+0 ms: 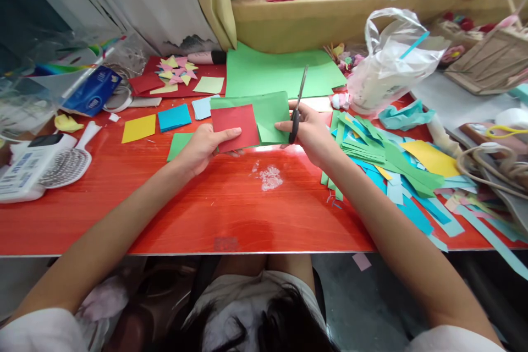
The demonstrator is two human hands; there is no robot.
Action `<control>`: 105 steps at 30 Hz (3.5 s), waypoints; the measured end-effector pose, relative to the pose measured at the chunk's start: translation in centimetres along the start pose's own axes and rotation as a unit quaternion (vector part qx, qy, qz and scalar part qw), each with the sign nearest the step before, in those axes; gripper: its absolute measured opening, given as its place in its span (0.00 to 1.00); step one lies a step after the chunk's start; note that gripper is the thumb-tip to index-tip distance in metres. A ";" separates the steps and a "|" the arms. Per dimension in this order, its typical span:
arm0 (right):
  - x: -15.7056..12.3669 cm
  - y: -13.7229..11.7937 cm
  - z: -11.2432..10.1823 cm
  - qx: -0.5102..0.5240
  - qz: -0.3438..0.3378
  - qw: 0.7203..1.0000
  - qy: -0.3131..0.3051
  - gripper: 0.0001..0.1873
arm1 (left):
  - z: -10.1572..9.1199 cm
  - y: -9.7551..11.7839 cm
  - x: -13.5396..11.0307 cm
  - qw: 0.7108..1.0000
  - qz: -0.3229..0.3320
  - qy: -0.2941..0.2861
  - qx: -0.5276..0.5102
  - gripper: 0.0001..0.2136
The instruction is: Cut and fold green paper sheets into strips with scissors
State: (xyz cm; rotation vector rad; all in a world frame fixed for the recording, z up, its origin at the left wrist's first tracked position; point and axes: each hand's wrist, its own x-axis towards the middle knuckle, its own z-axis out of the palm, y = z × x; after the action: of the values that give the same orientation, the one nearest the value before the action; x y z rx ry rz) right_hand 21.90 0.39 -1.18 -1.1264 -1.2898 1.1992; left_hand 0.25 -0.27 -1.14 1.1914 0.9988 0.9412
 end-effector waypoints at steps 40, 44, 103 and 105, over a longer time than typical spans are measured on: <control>0.1 0.4 -0.3 0.035 0.003 0.999 -0.010 0.17 | 0.3 -1.0 0.6 0.990 0.132 0.048 0.023 0.26; 0.4 0.6 -0.4 0.041 0.002 0.999 -0.005 0.18 | 0.3 -1.0 0.6 0.989 0.141 0.047 0.026 0.25; -4.2 1.2 6.3 0.191 0.031 0.979 0.064 0.25 | 2.9 -2.0 -1.3 0.942 0.268 0.182 0.088 0.29; -4.3 0.8 6.3 0.193 0.037 0.978 0.073 0.26 | 3.0 -2.1 -1.3 0.944 0.263 0.178 0.089 0.29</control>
State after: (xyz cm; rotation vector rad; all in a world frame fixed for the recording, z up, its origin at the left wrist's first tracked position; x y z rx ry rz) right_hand 15.90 -4.23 -2.27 -0.9617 -0.8627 1.3264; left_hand 2.83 -2.67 -2.82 1.5126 1.0856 1.5570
